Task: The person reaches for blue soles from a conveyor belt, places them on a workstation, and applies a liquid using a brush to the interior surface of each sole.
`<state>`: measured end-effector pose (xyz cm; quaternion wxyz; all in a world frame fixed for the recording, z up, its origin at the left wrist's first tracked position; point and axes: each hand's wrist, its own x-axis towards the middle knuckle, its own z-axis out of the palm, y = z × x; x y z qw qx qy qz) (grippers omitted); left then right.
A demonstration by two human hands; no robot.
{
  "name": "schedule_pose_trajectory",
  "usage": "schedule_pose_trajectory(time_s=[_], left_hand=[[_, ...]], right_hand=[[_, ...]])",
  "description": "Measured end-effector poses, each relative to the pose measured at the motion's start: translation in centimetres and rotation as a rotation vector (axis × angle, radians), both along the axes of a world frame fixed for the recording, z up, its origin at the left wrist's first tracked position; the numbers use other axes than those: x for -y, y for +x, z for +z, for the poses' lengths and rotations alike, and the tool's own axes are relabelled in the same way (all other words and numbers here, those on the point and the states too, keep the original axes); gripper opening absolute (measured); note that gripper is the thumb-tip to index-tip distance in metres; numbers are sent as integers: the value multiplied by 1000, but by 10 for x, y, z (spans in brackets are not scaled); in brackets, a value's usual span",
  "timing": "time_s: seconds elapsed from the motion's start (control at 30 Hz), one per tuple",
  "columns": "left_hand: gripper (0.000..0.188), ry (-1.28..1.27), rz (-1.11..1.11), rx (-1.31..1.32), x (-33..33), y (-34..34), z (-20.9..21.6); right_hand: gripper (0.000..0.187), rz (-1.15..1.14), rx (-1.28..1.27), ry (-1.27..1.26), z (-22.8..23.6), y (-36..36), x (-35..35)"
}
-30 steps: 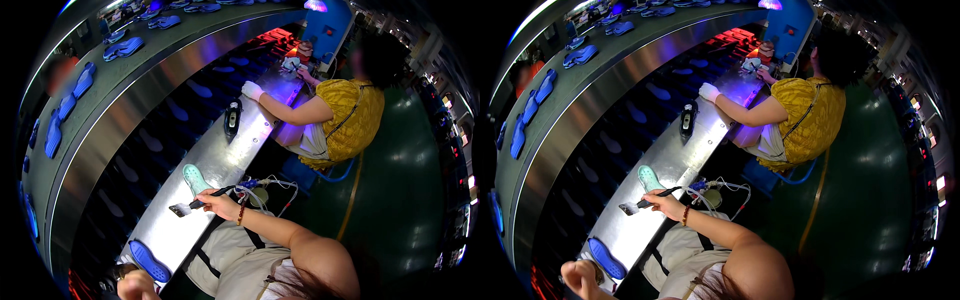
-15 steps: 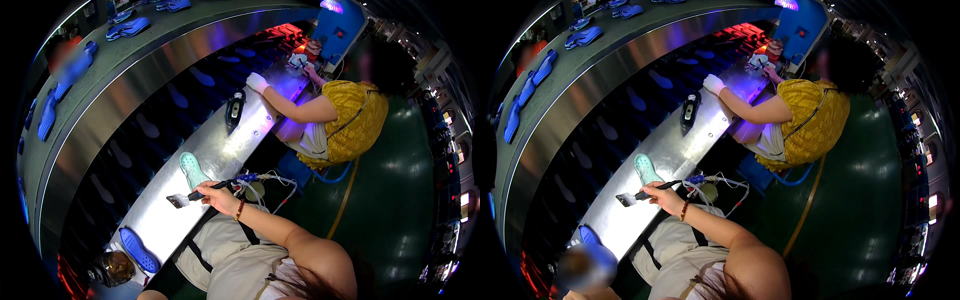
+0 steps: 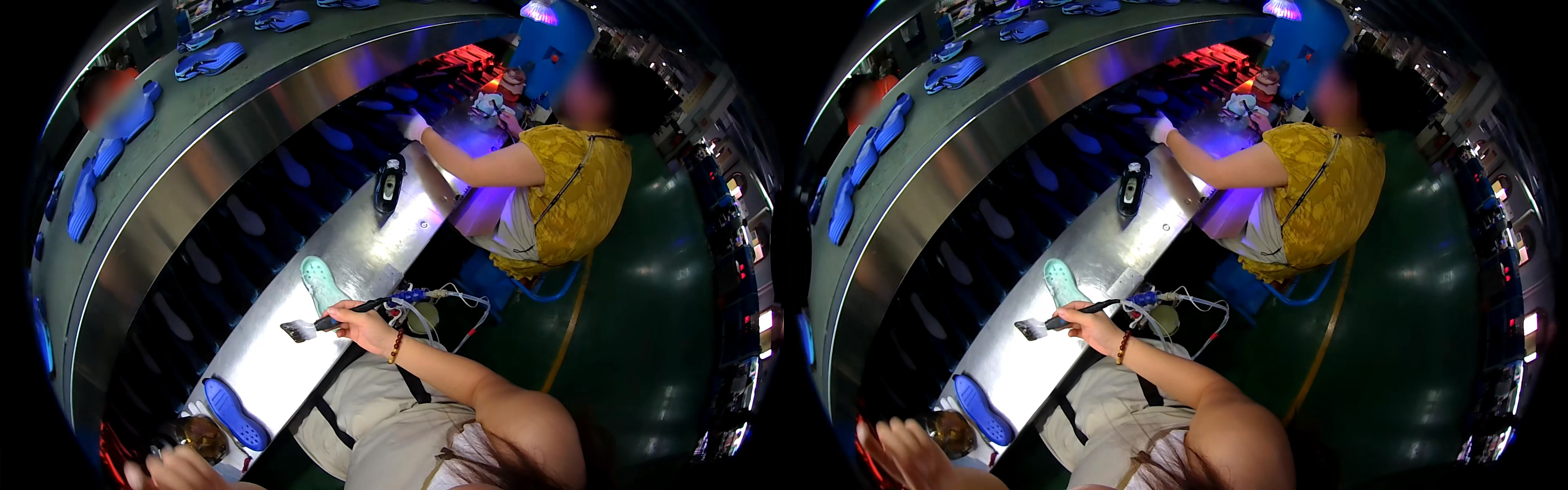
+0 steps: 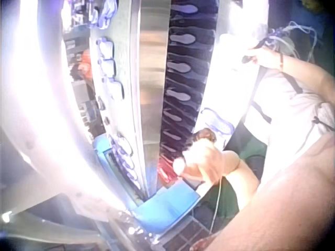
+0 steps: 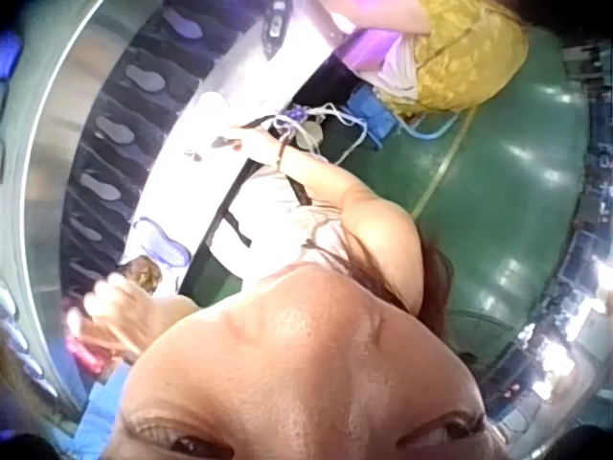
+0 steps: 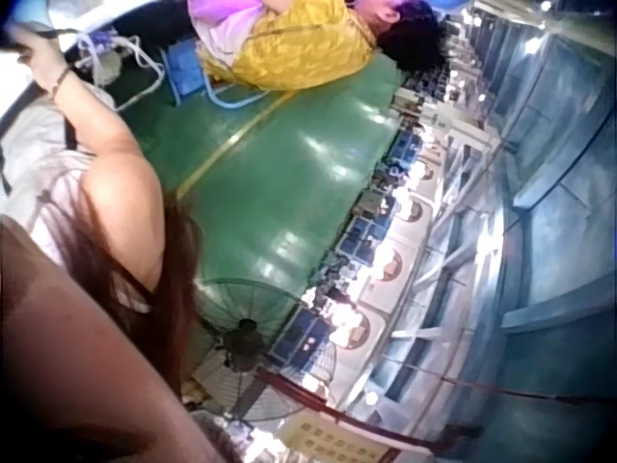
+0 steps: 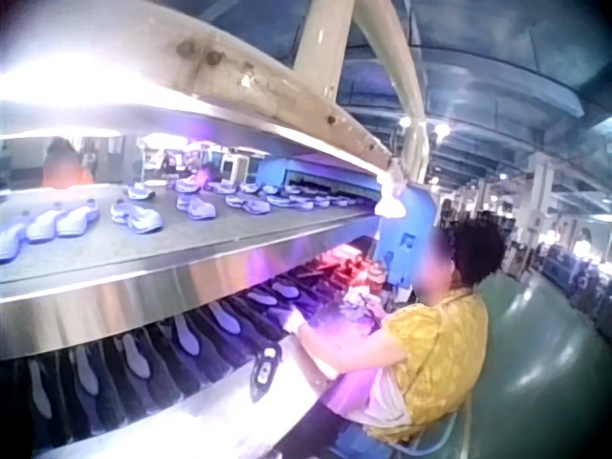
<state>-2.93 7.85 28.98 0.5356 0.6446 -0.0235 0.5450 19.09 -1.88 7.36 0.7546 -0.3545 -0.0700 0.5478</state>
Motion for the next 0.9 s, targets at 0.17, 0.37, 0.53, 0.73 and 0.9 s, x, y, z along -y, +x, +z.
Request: schedule_pose_trajectory(time_s=[0.17,0.37,0.53,0.73,0.9], left_hand=[[34,535,889,-457,-92,22,-8],[27,897,1338,-669,-221,10,-6],[26,1059,1566,-490,-222,26,-28],[26,1082,1618,-431,-227,25,-32],[26,1089,1611,-408,-230,25,-34]], right_hand=[[15,-7,25,-35,6,2,1],[14,-16,2,-35,2,0,-2],[14,-46,-1,-92,-4,3,0],[17,-32,14,-96,-8,2,-7],[14,-7,-1,-126,-10,-1,-11]])
